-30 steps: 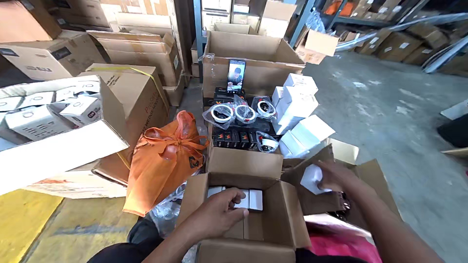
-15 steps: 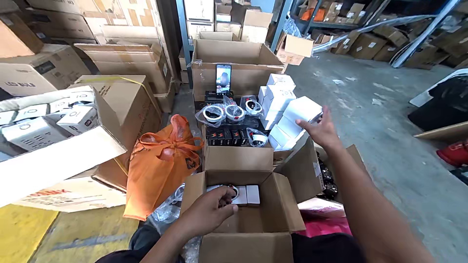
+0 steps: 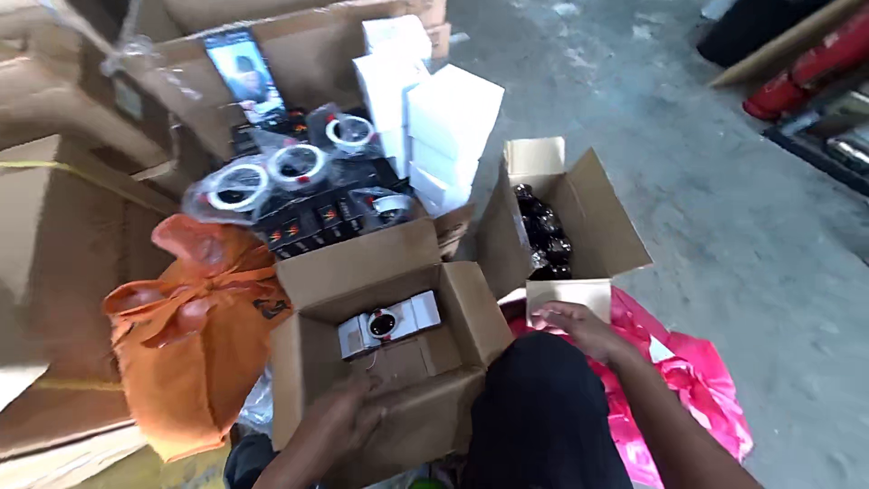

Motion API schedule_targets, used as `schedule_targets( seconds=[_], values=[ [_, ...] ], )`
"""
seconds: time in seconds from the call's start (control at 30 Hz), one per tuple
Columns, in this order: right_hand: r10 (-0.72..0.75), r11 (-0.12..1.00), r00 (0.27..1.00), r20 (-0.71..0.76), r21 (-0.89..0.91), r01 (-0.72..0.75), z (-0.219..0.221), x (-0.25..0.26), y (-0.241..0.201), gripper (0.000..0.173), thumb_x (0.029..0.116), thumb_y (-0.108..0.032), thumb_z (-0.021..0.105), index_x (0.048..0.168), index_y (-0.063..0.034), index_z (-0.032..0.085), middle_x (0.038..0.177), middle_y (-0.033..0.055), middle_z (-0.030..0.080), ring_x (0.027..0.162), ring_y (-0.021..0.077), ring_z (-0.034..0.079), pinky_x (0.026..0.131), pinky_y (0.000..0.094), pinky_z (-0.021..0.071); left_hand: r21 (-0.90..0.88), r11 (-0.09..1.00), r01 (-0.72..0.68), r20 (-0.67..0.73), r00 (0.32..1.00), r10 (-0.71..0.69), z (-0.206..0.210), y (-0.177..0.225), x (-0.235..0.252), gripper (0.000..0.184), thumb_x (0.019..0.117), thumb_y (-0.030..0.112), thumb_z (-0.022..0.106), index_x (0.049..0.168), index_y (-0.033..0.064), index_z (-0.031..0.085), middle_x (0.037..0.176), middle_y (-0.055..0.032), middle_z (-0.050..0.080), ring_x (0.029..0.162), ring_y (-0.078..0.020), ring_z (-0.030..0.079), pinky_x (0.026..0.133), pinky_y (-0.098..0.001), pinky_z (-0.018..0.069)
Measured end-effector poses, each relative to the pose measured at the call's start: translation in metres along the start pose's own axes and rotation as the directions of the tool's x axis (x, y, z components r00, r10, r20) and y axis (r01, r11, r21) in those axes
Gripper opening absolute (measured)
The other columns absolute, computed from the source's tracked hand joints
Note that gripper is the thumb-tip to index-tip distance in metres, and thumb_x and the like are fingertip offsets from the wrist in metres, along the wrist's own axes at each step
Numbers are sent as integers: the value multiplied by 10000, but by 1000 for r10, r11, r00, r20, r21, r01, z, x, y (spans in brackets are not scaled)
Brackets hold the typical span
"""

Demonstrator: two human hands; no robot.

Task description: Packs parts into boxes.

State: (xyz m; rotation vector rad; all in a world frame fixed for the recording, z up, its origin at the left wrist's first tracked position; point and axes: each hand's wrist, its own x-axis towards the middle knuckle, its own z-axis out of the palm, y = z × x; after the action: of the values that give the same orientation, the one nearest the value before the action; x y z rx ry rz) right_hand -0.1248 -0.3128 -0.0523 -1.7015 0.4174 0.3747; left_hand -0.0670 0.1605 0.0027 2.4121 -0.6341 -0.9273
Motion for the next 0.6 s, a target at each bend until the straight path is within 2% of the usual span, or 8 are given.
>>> schedule_targets(
  seconds=[0.1, 0.17, 0.23, 0.3, 0.37, 0.43, 0.53, 0.6],
  values=[
    [-3, 998, 986, 164, 70, -9, 18, 33, 45, 334, 1056, -167, 516, 1312, 16, 628, 1210, 131, 699, 1078, 171, 684, 979, 367, 554, 185, 973, -136, -104, 982, 157, 31, 15, 35, 423, 978, 280, 635, 1361, 101, 636, 1385, -151, 626, 1288, -349, 595, 1054, -568, 496],
    [-78, 997, 955, 285, 29, 73, 33, 60, 68, 367, 1043, -168, 519, 1340, 22, 619, 1325, 152, 644, 1206, 180, 616, 1059, 373, 486, 355, 902, -247, -205, 920, 333, 43, 40, 68, 488, 876, 130, 701, 1361, 138, 653, 1452, -188, 578, 1315, -425, 565, 1035, -619, 486],
    [-181, 960, 950, 255, -166, 228, 55, 84, 94, 355, 1006, -132, 553, 1312, 25, 642, 1353, 199, 620, 1296, 253, 563, 1127, 423, 425, 513, 788, -341, -204, 843, 498, 50, 68, 109, 617, 821, 96, 732, 1414, 230, 622, 1522, -181, 518, 1391, -448, 488, 1075, -645, 442],
    [-202, 866, 971, 128, -440, 238, 76, 104, 113, 418, 963, -165, 626, 1358, -27, 633, 1432, 207, 581, 1333, 342, 555, 1119, 522, 444, 592, 695, -408, -49, 843, 536, 54, 90, 148, 632, 862, 66, 718, 1448, 266, 589, 1580, -127, 469, 1489, -412, 370, 1177, -662, 316],
    [-69, 810, 984, 166, -566, 152, 78, 123, 100, 663, 939, -196, 671, 1544, -79, 428, 1618, 223, 340, 1354, 422, 513, 1057, 605, 471, 596, 643, -481, 139, 851, 507, 60, 98, 182, 400, 910, 89, 676, 1300, 176, 672, 1451, -108, 597, 1466, -376, 416, 1208, -676, 225],
    [-95, 784, 990, 104, -604, 139, 83, 134, 84, 823, 887, -214, 737, 1595, -77, 341, 1654, 227, 271, 1329, 418, 545, 1005, 582, 512, 564, 619, -547, 193, 816, 545, 64, 95, 205, 175, 926, 101, 647, 1075, 134, 732, 1154, -57, 724, 1240, -318, 611, 1190, -679, 251],
    [-103, 797, 992, 71, -591, 125, 99, 161, 78, 953, 826, -234, 802, 1619, -91, 293, 1676, 276, 146, 1516, 454, 262, 1169, 584, 344, 552, 602, -577, 197, 791, 579, 63, 92, 214, 114, 915, 130, 645, 994, 154, 724, 1043, -12, 726, 1085, -252, 658, 1166, -606, 322],
    [-101, 759, 994, 45, -642, 106, 110, 194, 91, 932, 855, -338, 771, 1625, -127, 289, 1661, 307, 155, 1516, 492, 225, 1163, 603, 347, 541, 614, -575, 170, 790, 589, 62, 90, 213, 96, 907, 141, 649, 969, 165, 718, 1013, -3, 718, 1077, -233, 653, 1174, -567, 328]
  ],
)
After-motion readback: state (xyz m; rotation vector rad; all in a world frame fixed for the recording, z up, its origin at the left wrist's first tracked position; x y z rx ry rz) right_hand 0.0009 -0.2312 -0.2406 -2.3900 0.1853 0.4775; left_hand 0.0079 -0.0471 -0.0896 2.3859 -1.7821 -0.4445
